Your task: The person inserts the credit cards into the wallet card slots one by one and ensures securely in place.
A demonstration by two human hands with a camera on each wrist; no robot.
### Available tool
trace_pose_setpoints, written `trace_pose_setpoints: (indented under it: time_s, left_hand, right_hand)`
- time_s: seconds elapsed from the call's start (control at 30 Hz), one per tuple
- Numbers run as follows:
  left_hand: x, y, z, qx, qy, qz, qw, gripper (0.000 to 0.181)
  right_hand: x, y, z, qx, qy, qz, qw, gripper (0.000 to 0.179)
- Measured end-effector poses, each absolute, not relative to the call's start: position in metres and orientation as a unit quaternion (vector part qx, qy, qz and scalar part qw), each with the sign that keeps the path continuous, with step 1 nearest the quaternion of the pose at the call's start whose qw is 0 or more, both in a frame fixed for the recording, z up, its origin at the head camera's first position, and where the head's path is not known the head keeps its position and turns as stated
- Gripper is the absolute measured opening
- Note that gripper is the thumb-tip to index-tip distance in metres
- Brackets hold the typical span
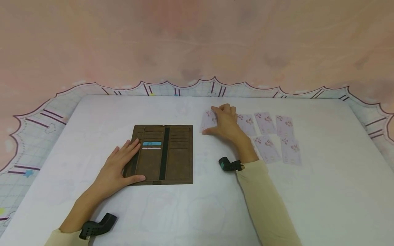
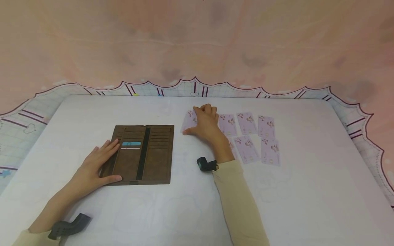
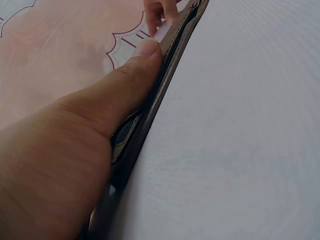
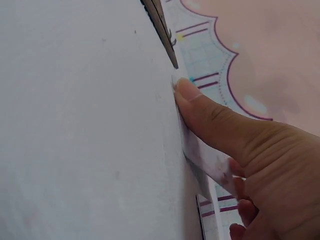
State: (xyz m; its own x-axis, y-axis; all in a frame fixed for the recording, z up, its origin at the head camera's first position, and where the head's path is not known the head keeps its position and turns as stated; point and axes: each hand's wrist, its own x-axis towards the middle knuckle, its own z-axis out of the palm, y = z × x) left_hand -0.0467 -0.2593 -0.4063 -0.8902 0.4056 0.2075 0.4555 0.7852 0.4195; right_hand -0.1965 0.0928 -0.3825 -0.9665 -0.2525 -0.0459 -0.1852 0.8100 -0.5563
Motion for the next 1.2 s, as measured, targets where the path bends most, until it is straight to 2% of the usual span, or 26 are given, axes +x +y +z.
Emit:
trace_pose_setpoints:
  time_s: [0.17,0.37,0.63,0.97,1.2]
  left_hand:
    - [-0.046,-0.260,-0.406,-0.224,-0.944,-0.234,0.054,0.098]
    - [-0.046,-0.261,-0.405,-0.224,-0.944,-0.238,0.056,0.098]
    - [-0.045,-0.261,-0.404,-0.222,-0.944,-0.239,0.054,0.097]
    - [-0.045,-0.260,-0.406,-0.223,-0.942,-0.244,0.053,0.097]
    - [-0.046,-0.259,-0.406,-0.226,-0.942,-0.240,0.057,0.097]
  right_hand:
    - [-0.196,0.088,-0.380,-0.115,0.941,-0.316,0.035,0.084]
    - [-0.195,0.087,-0.377,-0.154,0.918,-0.364,0.046,0.076]
    - [-0.193,0.089,-0.368,-0.157,0.904,-0.397,0.022,0.053]
    - [-0.190,0.077,-0.363,-0.123,0.849,-0.514,0.009,0.048]
    - [-0.189,0.049,-0.360,-0.145,0.786,-0.600,0.021,0.048]
